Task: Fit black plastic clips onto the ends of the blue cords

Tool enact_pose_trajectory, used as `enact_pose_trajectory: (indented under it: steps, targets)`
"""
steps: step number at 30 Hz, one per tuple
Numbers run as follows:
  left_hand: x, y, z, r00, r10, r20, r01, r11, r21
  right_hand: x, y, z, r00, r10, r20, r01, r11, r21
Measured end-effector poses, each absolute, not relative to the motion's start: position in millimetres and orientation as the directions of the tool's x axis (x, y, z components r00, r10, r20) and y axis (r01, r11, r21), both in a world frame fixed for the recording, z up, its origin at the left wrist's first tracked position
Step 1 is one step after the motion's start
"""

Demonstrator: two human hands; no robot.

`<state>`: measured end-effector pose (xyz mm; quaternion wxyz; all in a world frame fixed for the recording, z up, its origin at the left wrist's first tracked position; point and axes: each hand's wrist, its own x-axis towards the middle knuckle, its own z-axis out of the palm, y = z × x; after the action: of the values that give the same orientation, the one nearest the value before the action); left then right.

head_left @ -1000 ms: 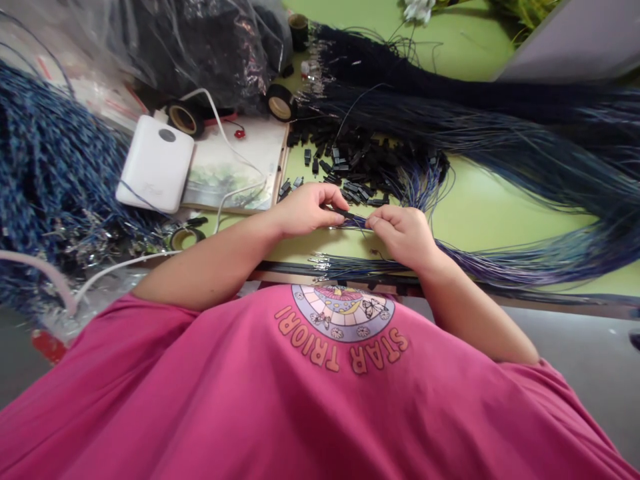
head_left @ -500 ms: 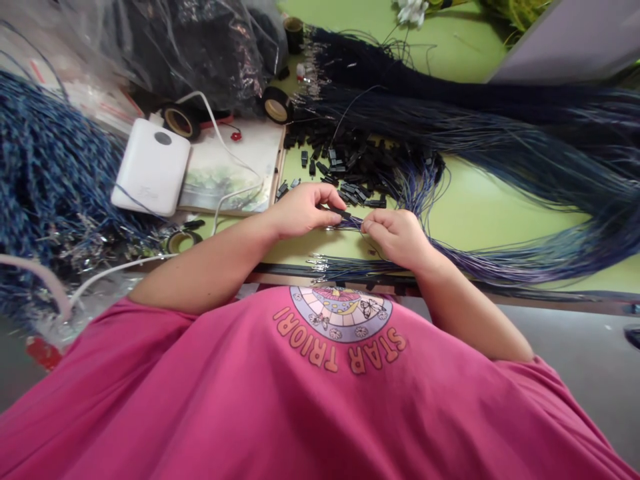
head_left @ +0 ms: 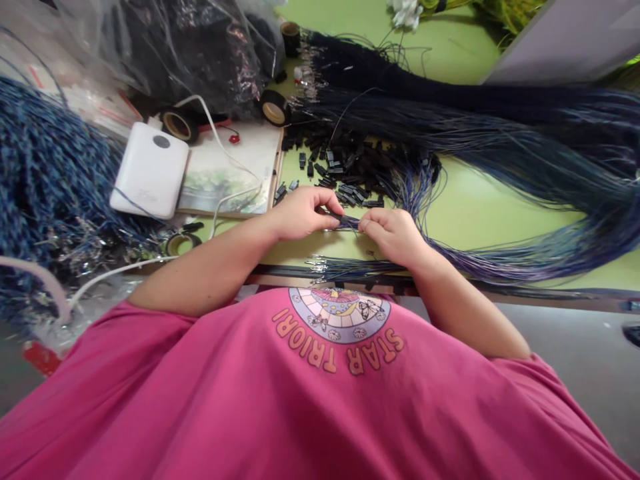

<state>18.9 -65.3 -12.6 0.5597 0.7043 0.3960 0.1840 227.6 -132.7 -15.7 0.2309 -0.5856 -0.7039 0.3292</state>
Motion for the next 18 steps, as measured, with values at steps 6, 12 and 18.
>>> enact_pose_trajectory:
  steps: [6, 12, 18]
  targets:
    - [24, -70, -14, 0.594, 0.779, -0.202, 0.404, -0.071, 0.912, 219, -135, -18, -0.233, 0.972, -0.021, 0.671, 0.146, -0.727]
    - [28, -72, -13, 0.605, 0.762, -0.229, 0.412, -0.053, 0.910, 220, -136, -22, -0.229, 0.973, -0.006, 0.686, 0.157, -0.711]
    - [22, -70, -11, 0.559, 0.801, -0.216, 0.389, -0.024, 0.921, 218, -142, -7, -0.260, 0.965, -0.043, 0.776, 0.182, -0.604]
